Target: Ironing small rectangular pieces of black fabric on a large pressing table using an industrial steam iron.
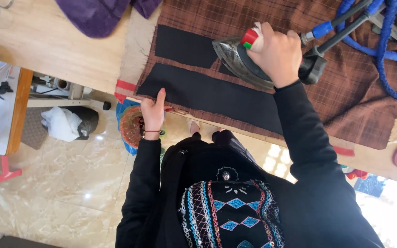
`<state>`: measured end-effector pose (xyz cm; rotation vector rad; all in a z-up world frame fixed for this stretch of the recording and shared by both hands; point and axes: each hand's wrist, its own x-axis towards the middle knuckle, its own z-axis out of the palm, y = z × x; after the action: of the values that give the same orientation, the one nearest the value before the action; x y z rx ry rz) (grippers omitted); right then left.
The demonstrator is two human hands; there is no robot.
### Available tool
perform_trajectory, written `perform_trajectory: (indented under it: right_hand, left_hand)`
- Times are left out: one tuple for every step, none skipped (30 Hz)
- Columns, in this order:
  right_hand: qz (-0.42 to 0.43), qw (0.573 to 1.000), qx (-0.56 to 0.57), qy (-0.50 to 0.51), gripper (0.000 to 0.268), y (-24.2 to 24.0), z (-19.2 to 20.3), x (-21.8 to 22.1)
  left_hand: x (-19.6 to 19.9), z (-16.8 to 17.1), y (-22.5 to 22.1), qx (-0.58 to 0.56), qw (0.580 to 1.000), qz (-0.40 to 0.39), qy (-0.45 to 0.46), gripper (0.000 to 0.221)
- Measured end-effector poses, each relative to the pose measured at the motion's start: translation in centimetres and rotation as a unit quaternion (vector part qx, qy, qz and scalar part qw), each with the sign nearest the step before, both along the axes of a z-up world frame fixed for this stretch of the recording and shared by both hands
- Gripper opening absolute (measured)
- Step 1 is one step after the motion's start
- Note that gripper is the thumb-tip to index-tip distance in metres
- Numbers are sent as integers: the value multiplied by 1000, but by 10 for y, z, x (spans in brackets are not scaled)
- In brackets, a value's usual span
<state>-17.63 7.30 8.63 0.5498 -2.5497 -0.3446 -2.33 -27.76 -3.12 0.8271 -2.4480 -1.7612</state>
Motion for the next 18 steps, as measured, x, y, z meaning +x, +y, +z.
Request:
perform_trajectory:
  right_hand:
    - [0, 1000, 3, 5, 30, -1, 0, -4]
    - [0, 1000, 6, 11, 30, -2, -1, -7]
    - [3, 1000, 9, 9, 30, 1, -4, -9]
    - [-1, 1000, -4, -3, 36, 4, -8, -11]
    - [0, 1000, -20, -15, 42, 1, -12, -16]
    - [7, 1000, -20, -16, 42, 2, -9, -15]
    - [29, 998, -37, -37, 40, 3, -5, -14]
    - [51, 996, -54, -58, 38, 3, -1, -13]
    - [57, 995, -54, -56, 38, 0, 4, -7]
    - [102, 991, -43, -68, 28, -3, 9, -2]
    - [146, 985, -32, -81, 20, -5, 14, 5]
    - [152, 985, -32, -81, 20, -11, 12, 9]
    - [143, 986, -31, -83, 22, -16, 12, 11]
    - [134, 987, -29, -86, 29, -20, 11, 13]
    - [137, 987, -28, -85, 29, -26, 11, 13]
    - [123, 987, -44, -92, 26, -32, 11, 13]
    - [109, 987, -62, -101, 26, -40, 10, 14]
    - [112, 986, -62, -102, 26, -47, 9, 11]
  left_hand:
    - [0, -2, 0, -8, 1000, -1, 8, 71]
    - [0, -4, -1, -16, 1000, -3, 15, 72]
    - [0, -4, 1, -14, 1000, 0, 14, 72]
    - [0, -5, 2, -9, 1000, 2, 12, 72]
    - [1, -4, -1, -7, 1000, 8, 11, 72]
    - [1, -3, 1, -7, 1000, 16, 10, 72]
    - [1, -1, 1, -12, 1000, 10, 13, 72]
    - [1, 2, 1, -16, 1000, 3, 17, 72]
    - [1, 1, 2, -17, 1000, 9, 19, 72]
    - [0, 1, 4, -13, 1000, 18, 16, 73]
    - [1, 0, 5, -8, 1000, 27, 11, 73]
    - [3, -1, 4, -9, 999, 32, 11, 73]
    - [3, -3, 5, -18, 999, 27, 22, 74]
    - [3, -6, 6, -26, 999, 23, 34, 74]
    - [2, -5, 6, -25, 999, 26, 35, 74]
    - [2, -6, 7, -25, 999, 29, 34, 74]
    - [3, -5, 5, -27, 999, 32, 32, 73]
    - [2, -6, 6, -28, 998, 35, 32, 73]
